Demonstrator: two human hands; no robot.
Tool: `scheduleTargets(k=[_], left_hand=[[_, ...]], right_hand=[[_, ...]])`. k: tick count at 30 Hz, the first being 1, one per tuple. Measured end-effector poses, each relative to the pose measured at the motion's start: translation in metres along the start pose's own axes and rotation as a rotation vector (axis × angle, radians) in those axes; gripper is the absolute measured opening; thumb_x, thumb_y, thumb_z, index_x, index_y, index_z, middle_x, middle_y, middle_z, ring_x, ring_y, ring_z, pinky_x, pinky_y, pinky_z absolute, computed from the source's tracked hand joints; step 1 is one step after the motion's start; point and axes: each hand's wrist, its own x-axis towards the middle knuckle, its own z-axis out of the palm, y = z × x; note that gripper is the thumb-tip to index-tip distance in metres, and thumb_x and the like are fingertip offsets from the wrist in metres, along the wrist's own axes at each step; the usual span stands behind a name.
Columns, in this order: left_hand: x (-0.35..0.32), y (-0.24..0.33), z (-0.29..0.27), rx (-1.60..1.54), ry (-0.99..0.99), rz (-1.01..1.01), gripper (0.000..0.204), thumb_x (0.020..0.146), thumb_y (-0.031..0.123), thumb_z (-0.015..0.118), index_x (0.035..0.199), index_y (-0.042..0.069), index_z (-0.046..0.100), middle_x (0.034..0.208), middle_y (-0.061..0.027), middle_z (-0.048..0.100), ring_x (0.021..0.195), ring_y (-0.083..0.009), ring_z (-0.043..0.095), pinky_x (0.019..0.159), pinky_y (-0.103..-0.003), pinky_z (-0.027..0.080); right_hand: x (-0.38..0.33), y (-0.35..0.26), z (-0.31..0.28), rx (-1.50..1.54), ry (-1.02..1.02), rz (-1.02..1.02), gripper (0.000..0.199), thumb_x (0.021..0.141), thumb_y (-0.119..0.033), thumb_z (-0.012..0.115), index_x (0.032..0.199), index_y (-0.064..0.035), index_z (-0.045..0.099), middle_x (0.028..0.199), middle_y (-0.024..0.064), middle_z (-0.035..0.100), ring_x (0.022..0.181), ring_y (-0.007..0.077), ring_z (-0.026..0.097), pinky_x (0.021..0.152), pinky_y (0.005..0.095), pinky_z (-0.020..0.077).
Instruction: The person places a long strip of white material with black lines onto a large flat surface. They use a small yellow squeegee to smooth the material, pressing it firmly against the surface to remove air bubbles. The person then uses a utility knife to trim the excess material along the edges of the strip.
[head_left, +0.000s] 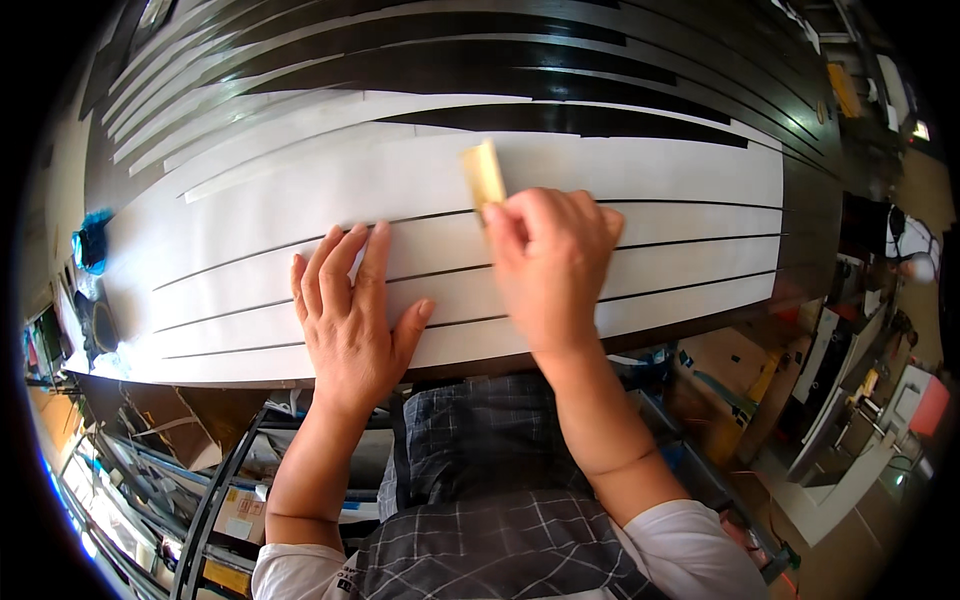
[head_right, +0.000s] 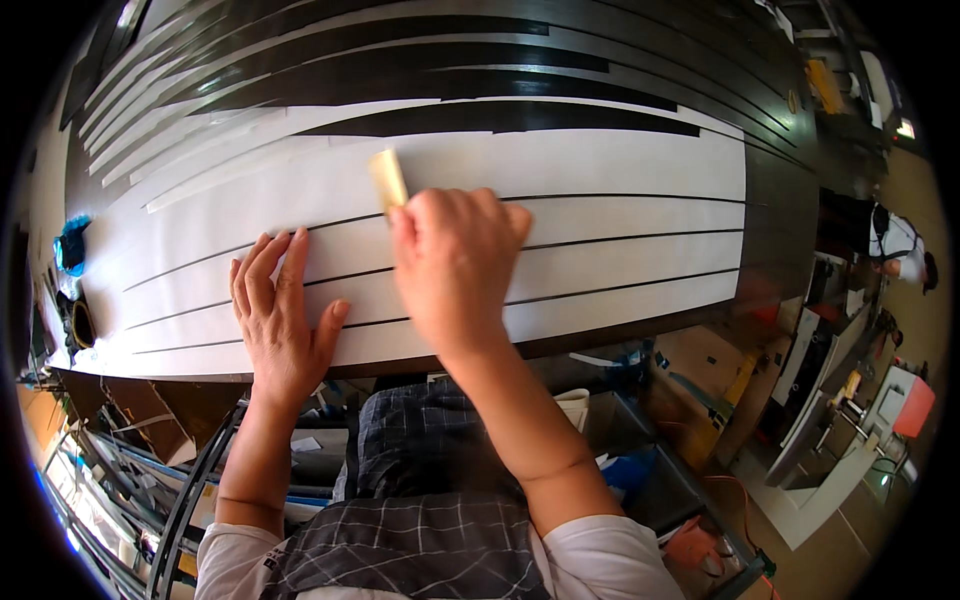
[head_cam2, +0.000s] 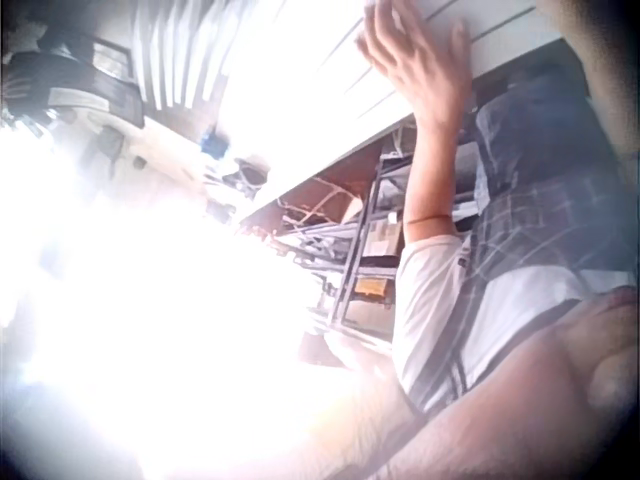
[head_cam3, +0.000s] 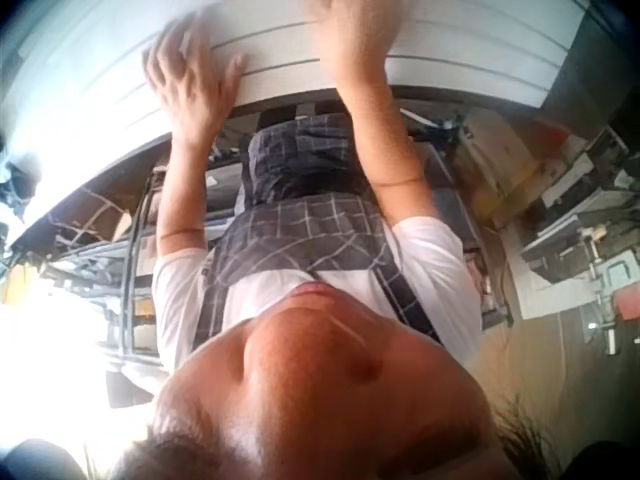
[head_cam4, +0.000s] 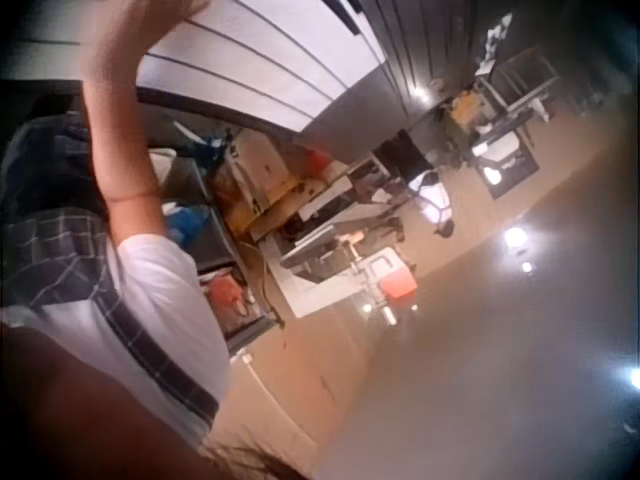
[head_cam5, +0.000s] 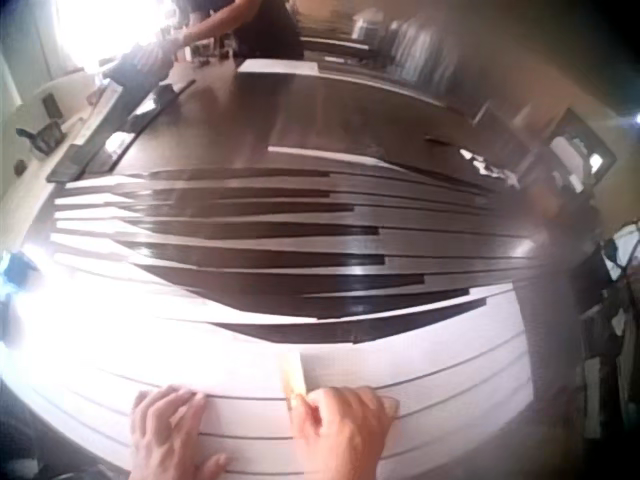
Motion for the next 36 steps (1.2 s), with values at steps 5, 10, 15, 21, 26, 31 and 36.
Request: scheduleTargets(k=[5, 10, 15, 21, 26, 31, 36], left_hand=[[-0.002, -0.003, -0.002, -0.02, 0.022, 0.01, 0.071, 0.083, 0.038, 0.071, 0.142, 0.009, 0.047, 0.137, -0.0099, 0.047, 0.135, -0.0299, 0.039, 0.114, -0.053, 0.019], [0.001, -0.004, -0.001, -0.05, 0.019, 0.021, 0.072, 0.081, 0.038, 0.074, 0.142, 0.01, 0.048, 0.136, -0.0099, 0.048, 0.132, -0.0298, 0.041, 0.113, -0.052, 0.02], [-0.001, -0.002, -0.004, -0.016, -0.011, -0.014, 0.074, 0.083, 0.04, 0.07, 0.146, 0.011, 0.044, 0.138, -0.0103, 0.045, 0.134, -0.0305, 0.038, 0.114, -0.051, 0.018], [0.0, -0.001, -0.002, 0.018, -0.021, -0.014, 0.075, 0.085, 0.042, 0.067, 0.149, 0.012, 0.041, 0.139, -0.0101, 0.043, 0.135, -0.0308, 0.036, 0.114, -0.051, 0.018], [0.003, 0.002, 0.0, 0.025, -0.019, -0.017, 0.076, 0.085, 0.043, 0.067, 0.149, 0.012, 0.04, 0.139, -0.0107, 0.042, 0.135, -0.0309, 0.035, 0.114, -0.051, 0.018], [0.0, 0.001, -0.002, 0.052, -0.013, -0.022, 0.075, 0.086, 0.043, 0.066, 0.149, 0.012, 0.04, 0.139, -0.0108, 0.042, 0.135, -0.0307, 0.035, 0.114, -0.052, 0.018], [0.0, 0.001, 0.001, 0.011, 0.016, -0.018, 0.074, 0.083, 0.045, 0.071, 0.144, 0.012, 0.046, 0.137, -0.008, 0.042, 0.135, -0.0287, 0.036, 0.113, -0.053, 0.017]], right_hand=[[0.002, 0.018, -0.022, -0.091, 0.015, 0.214, 0.023, 0.08, -0.014, 0.074, 0.07, -0.0126, 0.054, 0.064, -0.0012, 0.056, 0.068, 0.0204, 0.052, 0.073, 0.0393, 0.0319], [0.003, -0.01, 0.002, -0.023, 0.005, 0.062, 0.024, 0.08, -0.014, 0.074, 0.068, -0.0133, 0.053, 0.062, -0.0002, 0.055, 0.066, 0.0211, 0.053, 0.074, 0.0396, 0.0331], [-0.003, 0.009, -0.005, -0.092, 0.104, 0.147, 0.026, 0.081, -0.016, 0.074, 0.068, -0.0144, 0.051, 0.062, -0.0016, 0.053, 0.067, 0.0209, 0.053, 0.074, 0.0385, 0.033], [-0.003, 0.014, -0.003, -0.159, 0.159, 0.11, 0.024, 0.081, -0.016, 0.074, 0.069, -0.0149, 0.053, 0.061, -0.0018, 0.053, 0.066, 0.0196, 0.053, 0.074, 0.0385, 0.0326], [-0.004, -0.013, 0.017, -0.043, 0.103, 0.029, 0.027, 0.079, -0.016, 0.075, 0.068, -0.0144, 0.05, 0.063, -0.0003, 0.053, 0.066, 0.021, 0.053, 0.076, 0.0394, 0.0326], [-0.003, 0.016, -0.002, -0.078, 0.144, 0.186, 0.024, 0.08, -0.016, 0.075, 0.069, -0.014, 0.053, 0.061, -0.0017, 0.054, 0.065, 0.0202, 0.053, 0.074, 0.039, 0.0323], [-0.001, 0.002, 0.006, -0.073, 0.126, 0.076, 0.027, 0.079, -0.014, 0.076, 0.068, -0.0138, 0.051, 0.061, -0.0017, 0.054, 0.064, 0.0196, 0.052, 0.075, 0.0382, 0.0319]])
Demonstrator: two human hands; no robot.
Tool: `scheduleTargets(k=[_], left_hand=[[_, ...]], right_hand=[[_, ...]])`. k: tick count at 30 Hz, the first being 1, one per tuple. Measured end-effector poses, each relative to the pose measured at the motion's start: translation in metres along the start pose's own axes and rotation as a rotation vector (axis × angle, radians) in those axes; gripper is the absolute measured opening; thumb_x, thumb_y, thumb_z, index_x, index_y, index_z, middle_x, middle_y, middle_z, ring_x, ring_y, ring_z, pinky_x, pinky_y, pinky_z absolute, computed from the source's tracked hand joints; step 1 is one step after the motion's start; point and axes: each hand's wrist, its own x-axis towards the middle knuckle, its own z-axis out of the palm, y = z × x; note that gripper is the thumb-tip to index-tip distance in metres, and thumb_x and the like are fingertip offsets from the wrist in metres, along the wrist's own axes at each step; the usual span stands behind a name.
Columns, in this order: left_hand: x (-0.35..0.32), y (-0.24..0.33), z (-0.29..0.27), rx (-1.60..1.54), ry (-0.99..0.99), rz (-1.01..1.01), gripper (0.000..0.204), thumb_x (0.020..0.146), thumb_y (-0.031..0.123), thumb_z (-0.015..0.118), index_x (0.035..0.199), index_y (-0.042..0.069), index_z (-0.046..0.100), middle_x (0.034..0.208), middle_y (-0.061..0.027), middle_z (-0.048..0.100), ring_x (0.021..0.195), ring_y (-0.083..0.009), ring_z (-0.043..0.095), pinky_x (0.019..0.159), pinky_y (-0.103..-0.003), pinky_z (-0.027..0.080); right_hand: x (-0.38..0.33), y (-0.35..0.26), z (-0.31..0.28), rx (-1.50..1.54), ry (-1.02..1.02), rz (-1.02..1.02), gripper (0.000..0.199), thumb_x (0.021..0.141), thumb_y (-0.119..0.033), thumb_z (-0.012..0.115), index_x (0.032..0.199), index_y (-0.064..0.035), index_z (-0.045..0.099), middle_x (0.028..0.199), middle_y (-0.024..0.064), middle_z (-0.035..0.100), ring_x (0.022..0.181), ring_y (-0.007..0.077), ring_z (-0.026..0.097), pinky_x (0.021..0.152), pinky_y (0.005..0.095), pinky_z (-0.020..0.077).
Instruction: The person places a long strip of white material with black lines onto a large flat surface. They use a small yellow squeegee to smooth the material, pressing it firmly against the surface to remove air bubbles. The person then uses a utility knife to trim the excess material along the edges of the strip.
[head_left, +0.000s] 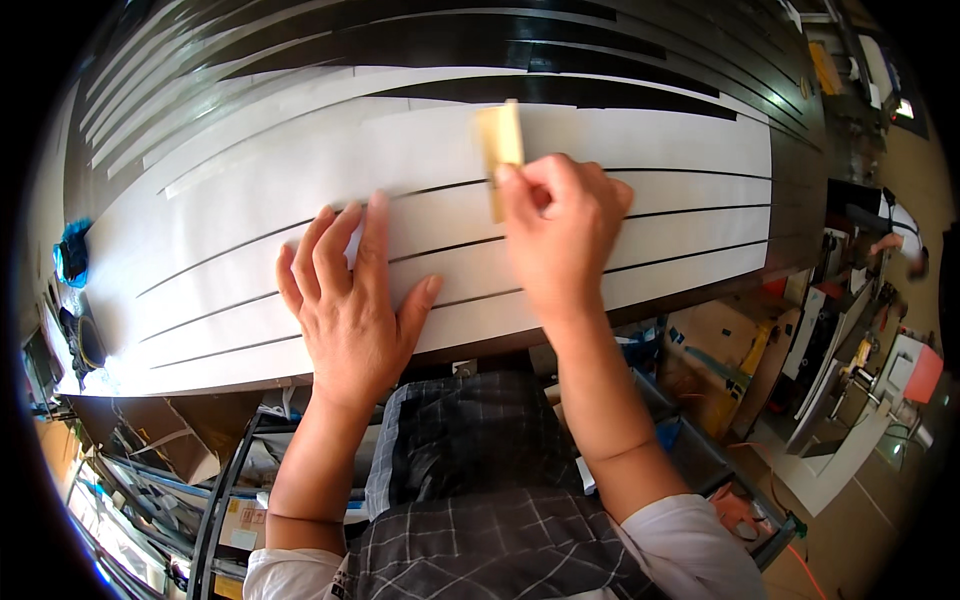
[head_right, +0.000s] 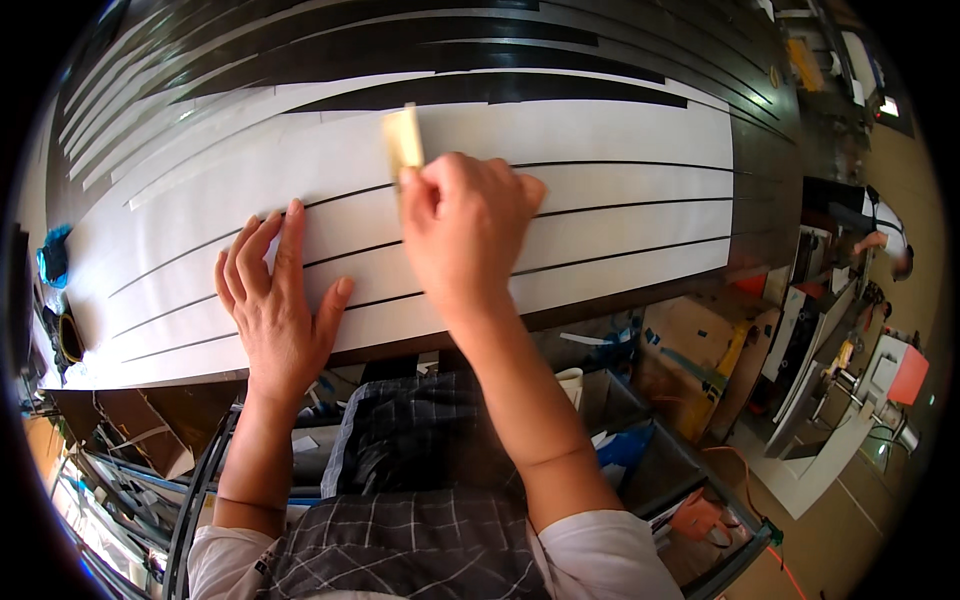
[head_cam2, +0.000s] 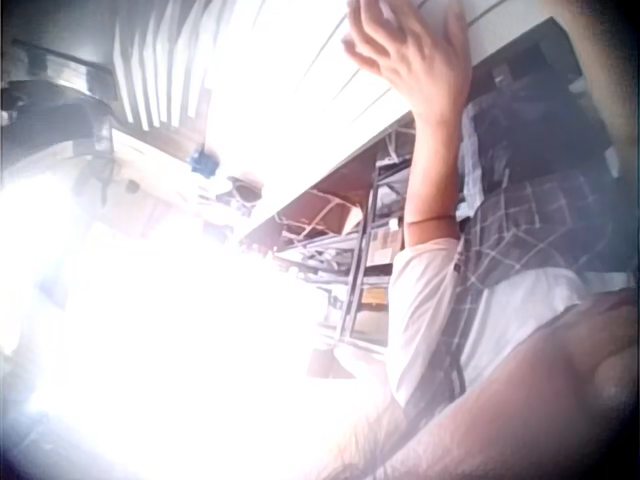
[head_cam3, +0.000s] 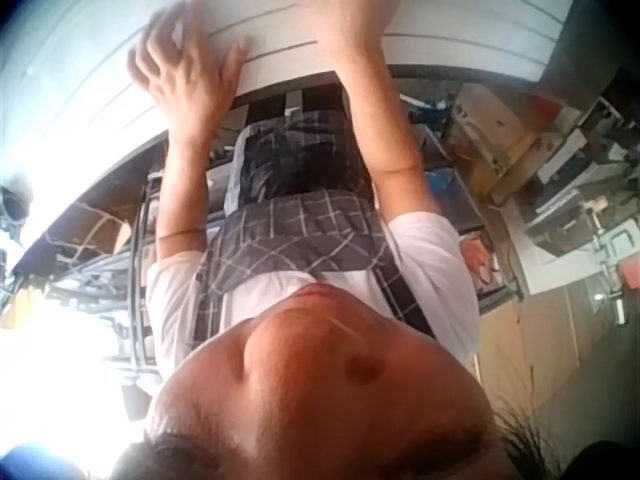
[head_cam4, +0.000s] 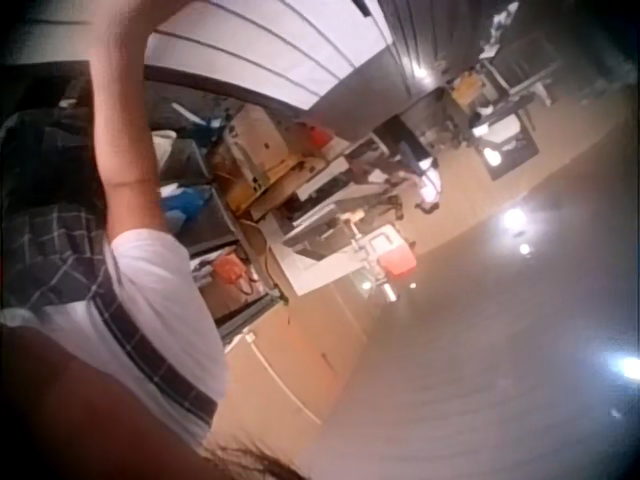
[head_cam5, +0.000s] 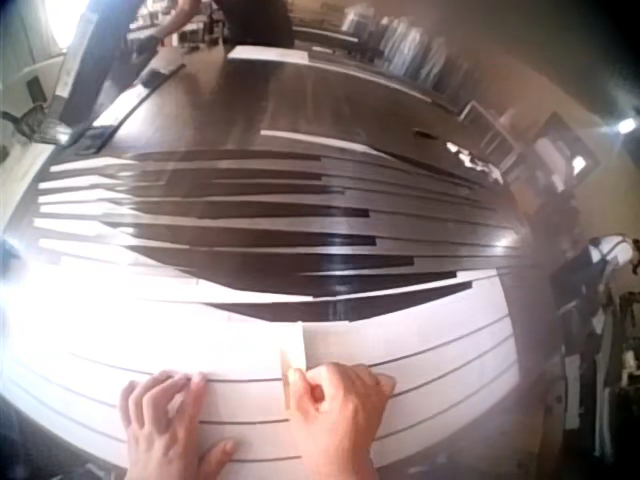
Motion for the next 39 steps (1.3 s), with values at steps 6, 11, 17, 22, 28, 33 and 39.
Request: scheduleTargets(k=[6, 11, 17, 22, 28, 33, 39], left_hand=[[0.002, 0.002, 0.001, 0.003, -0.006, 0.001, 0.074, 0.083, 0.045, 0.072, 0.144, 0.012, 0.046, 0.136, -0.0083, 0.043, 0.135, -0.0289, 0.036, 0.113, -0.053, 0.018], [0.0, 0.001, 0.001, 0.009, -0.01, -0.014, 0.075, 0.082, 0.045, 0.072, 0.144, 0.013, 0.045, 0.137, -0.0086, 0.043, 0.135, -0.0297, 0.036, 0.114, -0.052, 0.018], [-0.001, -0.001, 0.001, 0.041, -0.044, -0.001, 0.077, 0.084, 0.042, 0.069, 0.149, 0.011, 0.039, 0.14, -0.0103, 0.041, 0.137, -0.0305, 0.034, 0.115, -0.051, 0.017], [0.001, 0.001, 0.001, 0.032, -0.048, 0.001, 0.077, 0.086, 0.044, 0.067, 0.149, 0.011, 0.039, 0.14, -0.0109, 0.041, 0.137, -0.0305, 0.033, 0.115, -0.051, 0.016], [-0.002, -0.002, 0.002, 0.037, -0.022, -0.006, 0.076, 0.084, 0.046, 0.07, 0.146, 0.012, 0.043, 0.138, -0.0102, 0.041, 0.136, -0.0301, 0.034, 0.115, -0.052, 0.016], [0.0, 0.001, 0.001, 0.027, -0.032, 0.0, 0.076, 0.084, 0.046, 0.071, 0.146, 0.013, 0.043, 0.138, -0.0099, 0.04, 0.136, -0.03, 0.034, 0.115, -0.052, 0.016], [0.001, 0.001, 0.002, 0.019, -0.021, 0.004, 0.075, 0.083, 0.045, 0.071, 0.146, 0.013, 0.044, 0.137, -0.0097, 0.042, 0.136, -0.0294, 0.035, 0.114, -0.052, 0.017]], right_hand=[[-0.007, -0.011, 0.009, 0.017, 0.003, -0.057, 0.025, 0.08, -0.015, 0.075, 0.07, -0.0141, 0.052, 0.062, -0.0023, 0.054, 0.065, 0.0195, 0.052, 0.075, 0.0383, 0.0316], [-0.003, 0.018, -0.005, -0.086, 0.062, 0.03, 0.03, 0.081, -0.017, 0.075, 0.069, -0.0154, 0.047, 0.062, -0.0011, 0.051, 0.065, 0.0193, 0.051, 0.075, 0.0385, 0.0312], [-0.008, 0.004, 0.006, -0.017, 0.033, -0.027, 0.03, 0.081, -0.016, 0.075, 0.07, -0.0151, 0.047, 0.06, -0.0015, 0.049, 0.066, 0.0195, 0.051, 0.074, 0.039, 0.0311], [-0.009, 0.001, 0.007, -0.005, 0.037, -0.033, 0.028, 0.081, -0.016, 0.074, 0.071, -0.0145, 0.049, 0.063, -0.0015, 0.051, 0.067, 0.0194, 0.052, 0.074, 0.0394, 0.0313], [-0.009, 0.018, -0.004, -0.059, 0.023, 0.05, 0.025, 0.082, -0.016, 0.073, 0.072, -0.0146, 0.051, 0.063, -0.0015, 0.052, 0.066, 0.0196, 0.05, 0.073, 0.0398, 0.0311], [-0.01, -0.007, 0.008, 0.017, 0.004, -0.02, 0.028, 0.081, -0.017, 0.074, 0.069, -0.0151, 0.049, 0.06, -0.0011, 0.05, 0.066, 0.0193, 0.052, 0.073, 0.0388, 0.031], [-0.008, 0.003, 0.004, -0.012, 0.051, 0.002, 0.029, 0.082, -0.018, 0.074, 0.068, -0.0153, 0.049, 0.058, -0.0015, 0.05, 0.064, 0.0197, 0.052, 0.073, 0.0386, 0.0305]])
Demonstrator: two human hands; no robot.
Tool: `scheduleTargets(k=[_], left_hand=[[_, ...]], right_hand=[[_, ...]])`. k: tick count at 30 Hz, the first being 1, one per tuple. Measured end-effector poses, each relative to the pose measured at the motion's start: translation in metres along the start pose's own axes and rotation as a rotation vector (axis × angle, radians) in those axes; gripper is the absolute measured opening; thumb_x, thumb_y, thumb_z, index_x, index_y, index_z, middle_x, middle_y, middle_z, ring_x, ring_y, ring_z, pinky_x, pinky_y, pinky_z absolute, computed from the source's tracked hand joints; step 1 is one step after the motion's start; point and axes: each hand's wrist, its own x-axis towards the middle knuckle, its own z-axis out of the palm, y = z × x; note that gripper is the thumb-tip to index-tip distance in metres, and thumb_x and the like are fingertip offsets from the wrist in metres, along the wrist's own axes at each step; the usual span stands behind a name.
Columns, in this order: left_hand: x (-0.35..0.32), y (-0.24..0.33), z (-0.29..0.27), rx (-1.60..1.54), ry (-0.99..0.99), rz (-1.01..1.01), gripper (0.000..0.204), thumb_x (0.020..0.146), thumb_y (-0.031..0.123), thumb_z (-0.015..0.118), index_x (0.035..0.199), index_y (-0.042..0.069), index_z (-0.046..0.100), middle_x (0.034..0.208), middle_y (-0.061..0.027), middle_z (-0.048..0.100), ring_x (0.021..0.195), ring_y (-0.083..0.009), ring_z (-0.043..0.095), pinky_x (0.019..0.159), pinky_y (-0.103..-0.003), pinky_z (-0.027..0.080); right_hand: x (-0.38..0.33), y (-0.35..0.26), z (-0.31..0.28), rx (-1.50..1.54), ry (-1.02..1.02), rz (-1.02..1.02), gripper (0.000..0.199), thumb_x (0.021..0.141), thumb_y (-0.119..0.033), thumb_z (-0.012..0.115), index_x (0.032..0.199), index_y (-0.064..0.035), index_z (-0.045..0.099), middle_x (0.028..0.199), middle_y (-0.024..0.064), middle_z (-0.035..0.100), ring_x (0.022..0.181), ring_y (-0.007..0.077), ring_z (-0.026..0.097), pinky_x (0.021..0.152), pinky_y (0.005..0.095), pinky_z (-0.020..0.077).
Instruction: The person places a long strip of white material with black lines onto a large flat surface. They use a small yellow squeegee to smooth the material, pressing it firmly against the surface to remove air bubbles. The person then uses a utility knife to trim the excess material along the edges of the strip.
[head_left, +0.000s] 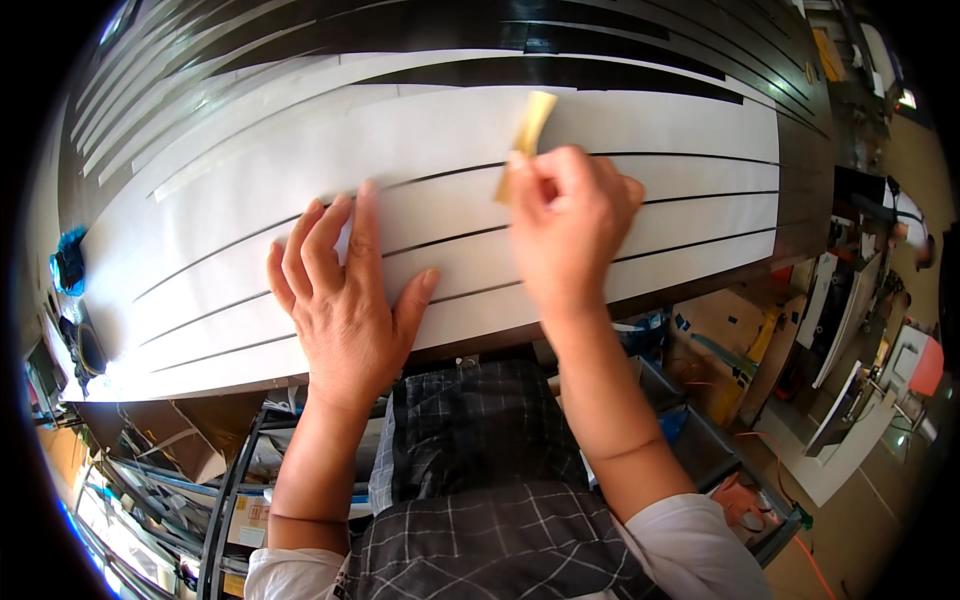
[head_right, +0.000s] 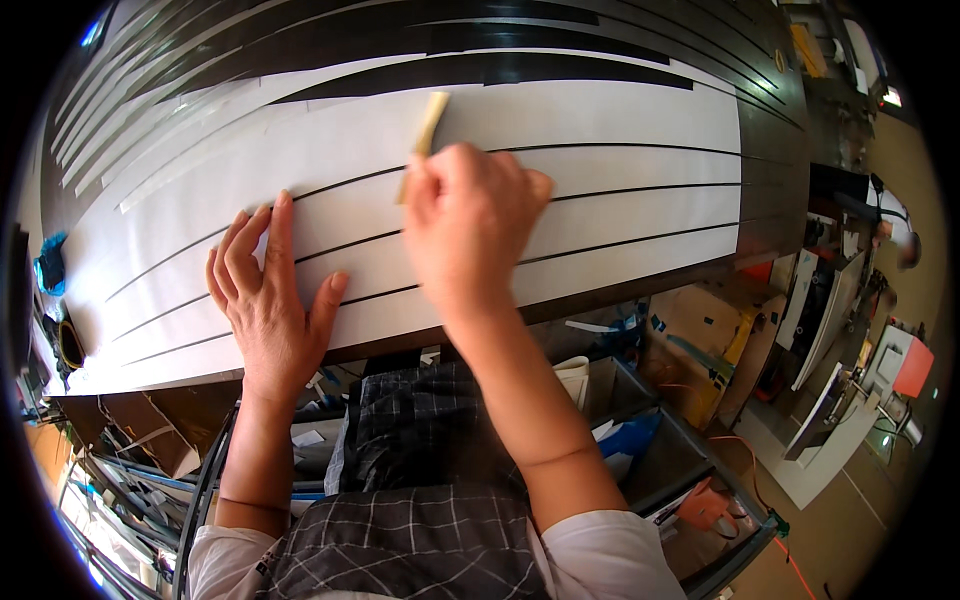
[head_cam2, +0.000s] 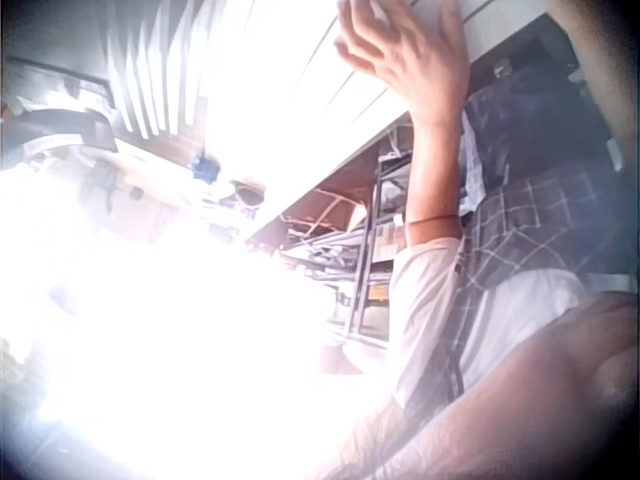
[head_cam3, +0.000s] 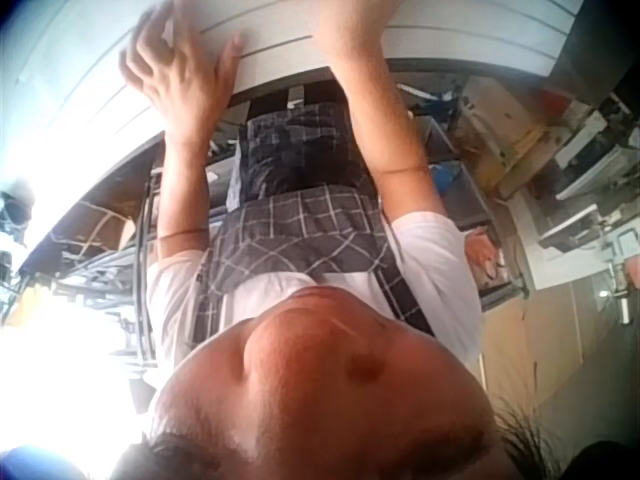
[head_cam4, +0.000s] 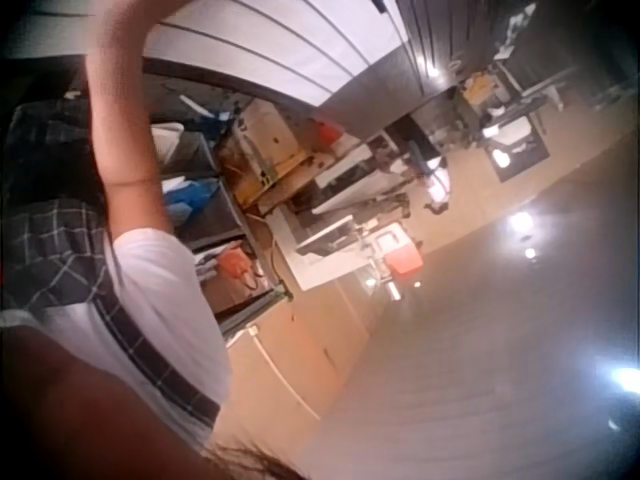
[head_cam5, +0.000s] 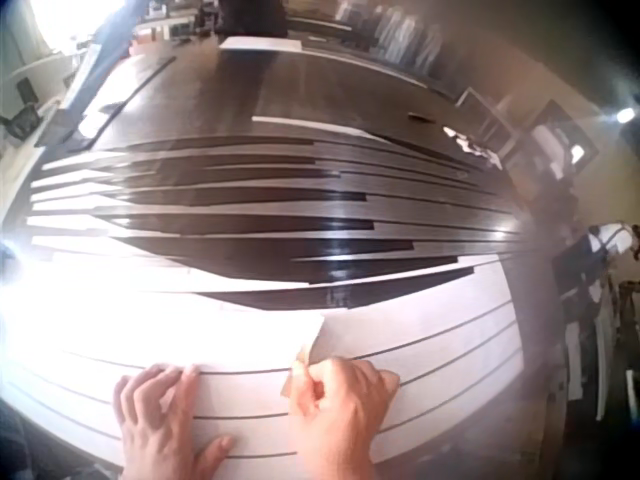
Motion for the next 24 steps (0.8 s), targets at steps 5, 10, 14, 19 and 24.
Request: scheduleTargets(k=[5, 10, 14, 19, 24], left_hand=[[0.0, -0.003, -0.009, 0.019, -0.056, 0.015, 0.074, 0.088, 0.044, 0.065, 0.149, 0.01, 0.04, 0.139, -0.0107, 0.042, 0.136, -0.0307, 0.035, 0.114, -0.049, 0.019], [0.006, -0.001, -0.015, 0.014, -0.078, 0.059, 0.073, 0.089, 0.042, 0.064, 0.149, 0.01, 0.039, 0.139, -0.0107, 0.042, 0.134, -0.0309, 0.036, 0.113, -0.049, 0.02], [0.003, -0.003, -0.017, 0.021, -0.087, 0.05, 0.074, 0.089, 0.041, 0.065, 0.15, 0.01, 0.038, 0.139, -0.0103, 0.042, 0.135, -0.0309, 0.036, 0.113, -0.049, 0.021], [0.007, 0.001, -0.017, 0.023, -0.093, 0.054, 0.077, 0.087, 0.038, 0.068, 0.151, 0.01, 0.036, 0.141, -0.01, 0.041, 0.136, -0.0306, 0.035, 0.114, -0.049, 0.02], [0.003, -0.003, -0.013, 0.029, -0.077, 0.045, 0.079, 0.084, 0.035, 0.07, 0.151, 0.009, 0.036, 0.141, -0.0103, 0.04, 0.136, -0.0306, 0.035, 0.115, -0.049, 0.019]], right_hand=[[0.0, 0.01, -0.004, 0.021, -0.028, 0.048, 0.029, 0.081, -0.017, 0.074, 0.068, -0.0149, 0.048, 0.057, -0.0014, 0.049, 0.062, 0.0208, 0.051, 0.073, 0.0392, 0.0308], [-0.001, -0.008, 0.002, 0.023, -0.026, -0.009, 0.028, 0.081, -0.016, 0.075, 0.07, -0.0151, 0.049, 0.061, -0.0017, 0.051, 0.065, 0.0205, 0.051, 0.074, 0.0393, 0.0308], [0.001, 0.008, -0.007, -0.026, -0.037, 0.06, 0.027, 0.082, -0.018, 0.074, 0.068, -0.0145, 0.051, 0.058, -0.0018, 0.05, 0.063, 0.0205, 0.051, 0.073, 0.0391, 0.0304], [0.002, -0.008, 0.003, 0.006, -0.011, -0.021, 0.027, 0.082, -0.018, 0.074, 0.068, -0.0141, 0.051, 0.057, -0.0018, 0.05, 0.063, 0.0199, 0.051, 0.073, 0.037, 0.0307], [0.005, 0.013, -0.008, -0.031, -0.023, 0.081, 0.027, 0.082, -0.018, 0.076, 0.068, -0.0111, 0.055, 0.058, -0.0022, 0.052, 0.06, 0.0173, 0.052, 0.073, 0.035, 0.0339]])
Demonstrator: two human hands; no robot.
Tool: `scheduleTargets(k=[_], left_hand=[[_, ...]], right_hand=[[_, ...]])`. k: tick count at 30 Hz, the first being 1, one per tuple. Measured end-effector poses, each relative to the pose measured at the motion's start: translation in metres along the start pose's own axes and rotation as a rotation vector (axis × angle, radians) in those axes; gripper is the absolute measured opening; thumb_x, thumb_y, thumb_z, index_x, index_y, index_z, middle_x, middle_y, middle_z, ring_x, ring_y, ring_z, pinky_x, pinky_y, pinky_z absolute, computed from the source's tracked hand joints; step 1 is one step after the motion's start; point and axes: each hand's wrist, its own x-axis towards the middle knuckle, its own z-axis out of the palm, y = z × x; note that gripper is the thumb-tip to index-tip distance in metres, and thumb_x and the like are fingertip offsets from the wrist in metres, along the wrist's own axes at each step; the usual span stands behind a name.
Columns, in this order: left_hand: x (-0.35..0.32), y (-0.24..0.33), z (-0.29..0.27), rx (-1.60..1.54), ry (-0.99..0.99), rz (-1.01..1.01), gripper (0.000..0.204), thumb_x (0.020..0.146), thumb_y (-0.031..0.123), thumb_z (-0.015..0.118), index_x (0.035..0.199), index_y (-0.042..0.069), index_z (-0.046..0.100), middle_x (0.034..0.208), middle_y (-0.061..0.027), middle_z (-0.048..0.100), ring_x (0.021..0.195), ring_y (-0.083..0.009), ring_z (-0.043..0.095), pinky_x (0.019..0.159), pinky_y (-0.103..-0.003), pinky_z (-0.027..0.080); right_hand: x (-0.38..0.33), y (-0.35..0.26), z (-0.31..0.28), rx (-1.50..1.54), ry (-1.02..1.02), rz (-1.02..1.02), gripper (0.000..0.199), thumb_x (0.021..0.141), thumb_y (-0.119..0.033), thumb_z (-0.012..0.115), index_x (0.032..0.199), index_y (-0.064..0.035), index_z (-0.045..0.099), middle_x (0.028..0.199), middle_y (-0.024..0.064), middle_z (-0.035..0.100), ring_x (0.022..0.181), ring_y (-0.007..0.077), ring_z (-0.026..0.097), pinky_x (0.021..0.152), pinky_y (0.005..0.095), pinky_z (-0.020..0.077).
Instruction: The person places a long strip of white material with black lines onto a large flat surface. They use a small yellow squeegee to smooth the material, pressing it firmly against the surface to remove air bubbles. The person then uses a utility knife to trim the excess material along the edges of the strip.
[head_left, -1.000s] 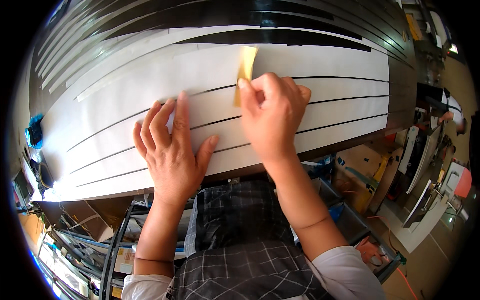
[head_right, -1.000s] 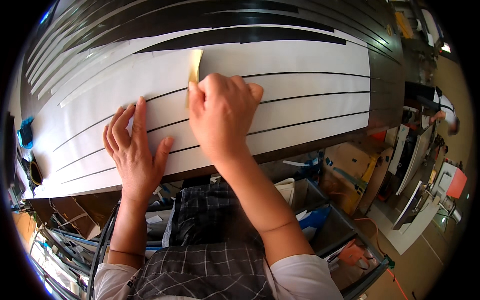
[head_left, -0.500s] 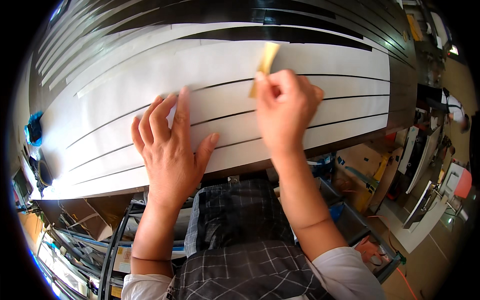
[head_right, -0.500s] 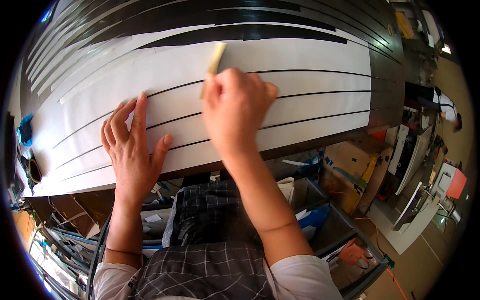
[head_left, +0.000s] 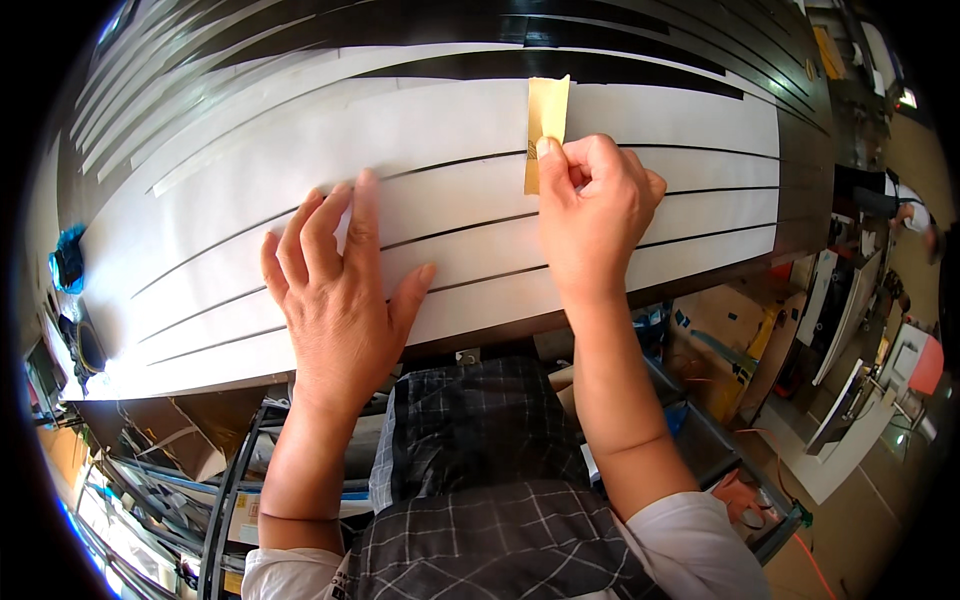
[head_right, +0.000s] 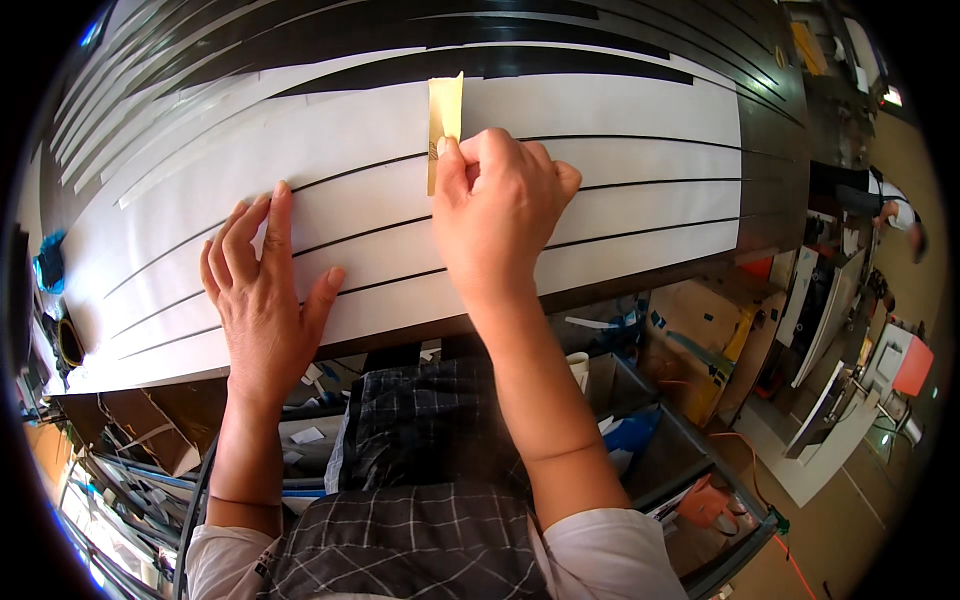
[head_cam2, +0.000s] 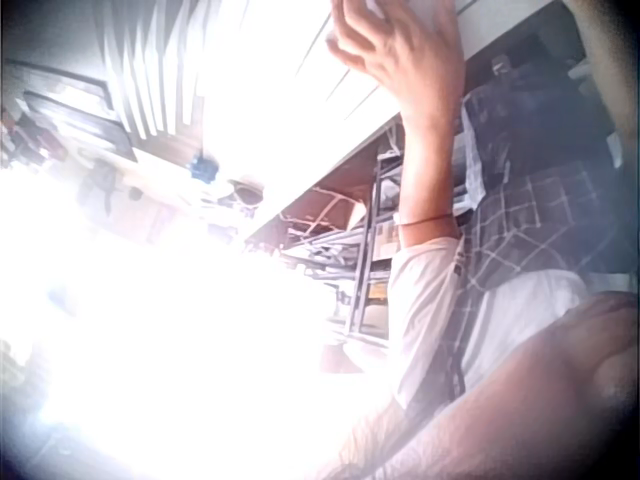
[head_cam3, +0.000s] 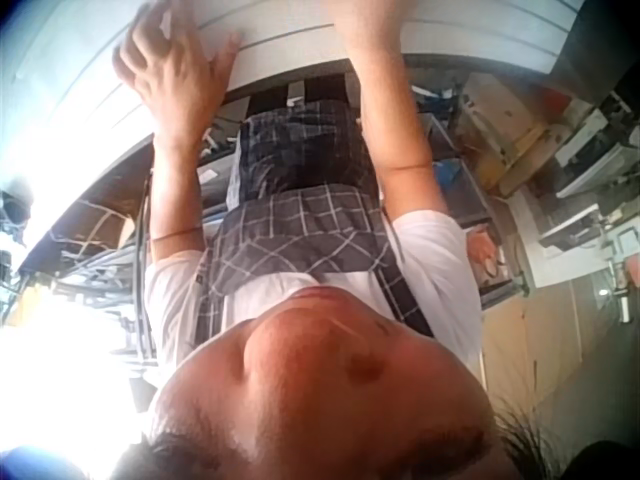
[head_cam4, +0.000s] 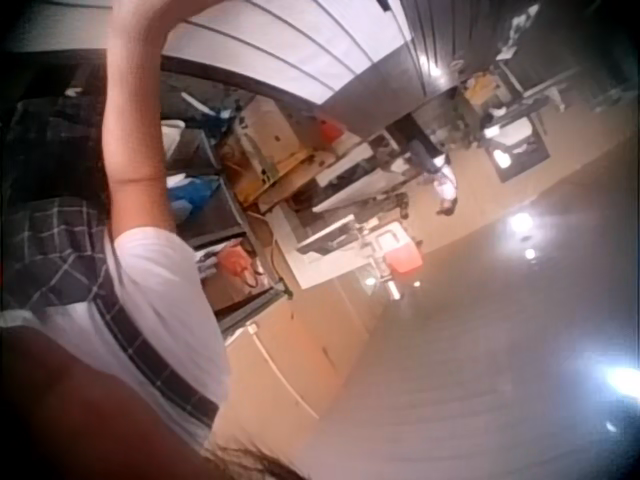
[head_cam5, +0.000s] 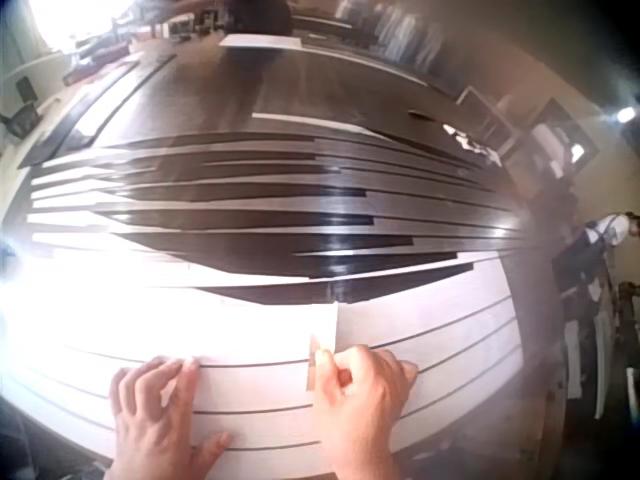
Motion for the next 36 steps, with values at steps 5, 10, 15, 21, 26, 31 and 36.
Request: scheduleTargets(k=[5, 10, 15, 21, 26, 31, 36], left_hand=[[0.002, 0.002, 0.003, -0.004, -0.019, -0.006, 0.08, 0.083, 0.036, 0.071, 0.151, 0.01, 0.035, 0.142, -0.0103, 0.04, 0.136, -0.031, 0.035, 0.115, -0.049, 0.019], [0.0, -0.001, -0.001, -0.006, -0.01, -0.008, 0.081, 0.083, 0.037, 0.071, 0.151, 0.01, 0.035, 0.142, -0.0103, 0.039, 0.137, -0.0313, 0.034, 0.115, -0.05, 0.018], [0.0, -0.001, 0.003, 0.001, -0.014, -0.005, 0.082, 0.084, 0.037, 0.071, 0.151, 0.01, 0.035, 0.142, -0.0106, 0.039, 0.138, -0.0308, 0.033, 0.115, -0.05, 0.018], [0.001, 0.001, 0.003, -0.009, -0.011, -0.002, 0.082, 0.083, 0.038, 0.071, 0.152, 0.01, 0.034, 0.143, -0.0107, 0.039, 0.138, -0.0305, 0.033, 0.115, -0.05, 0.017], [-0.001, -0.002, 0.002, -0.003, -0.009, -0.006, 0.083, 0.083, 0.038, 0.071, 0.152, 0.01, 0.034, 0.143, -0.0104, 0.039, 0.138, -0.0306, 0.033, 0.115, -0.05, 0.017], [0.003, 0.001, 0.003, -0.014, -0.013, 0.003, 0.082, 0.083, 0.038, 0.071, 0.151, 0.01, 0.035, 0.142, -0.0105, 0.039, 0.137, -0.0308, 0.033, 0.115, -0.049, 0.018], [0.0, -0.002, 0.002, 0.0, 0.001, 0.005, 0.081, 0.083, 0.038, 0.071, 0.151, 0.01, 0.035, 0.142, -0.0105, 0.039, 0.137, -0.0311, 0.034, 0.115, -0.049, 0.019]], right_hand=[[-0.006, -0.028, 0.012, 0.064, -0.02, -0.096, 0.027, 0.082, -0.017, 0.075, 0.066, -0.0131, 0.053, 0.058, -0.0023, 0.052, 0.059, 0.0186, 0.052, 0.073, 0.036, 0.0331], [-0.002, -0.001, 0.003, 0.022, 0.032, -0.036, 0.027, 0.08, -0.014, 0.075, 0.068, -0.0145, 0.05, 0.057, -0.003, 0.051, 0.061, 0.0192, 0.051, 0.073, 0.0375, 0.0311], [-0.002, -0.016, 0.009, 0.035, -0.013, -0.09, 0.026, 0.079, -0.013, 0.075, 0.068, -0.0139, 0.052, 0.057, -0.0017, 0.051, 0.061, 0.0195, 0.051, 0.073, 0.0369, 0.0313], [-0.003, -0.022, 0.012, 0.081, 0.018, -0.118, 0.026, 0.079, -0.013, 0.075, 0.068, -0.0143, 0.052, 0.056, -0.0028, 0.05, 0.061, 0.0199, 0.051, 0.073, 0.0378, 0.0318], [0.002, -0.003, -0.001, -0.016, -0.02, -0.052, 0.03, 0.079, -0.015, 0.076, 0.068, -0.0155, 0.048, 0.059, -0.0022, 0.051, 0.063, 0.0201, 0.052, 0.073, 0.0381, 0.0317], [-0.003, -0.013, 0.012, 0.042, 0.02, -0.128, 0.031, 0.08, -0.016, 0.076, 0.068, -0.0155, 0.047, 0.058, -0.0021, 0.049, 0.062, 0.0201, 0.051, 0.073, 0.0381, 0.0318], [-0.002, -0.001, 0.003, 0.008, 0.021, -0.065, 0.03, 0.08, -0.016, 0.075, 0.068, -0.0151, 0.048, 0.058, -0.0022, 0.05, 0.062, 0.0197, 0.051, 0.073, 0.0378, 0.0315]])
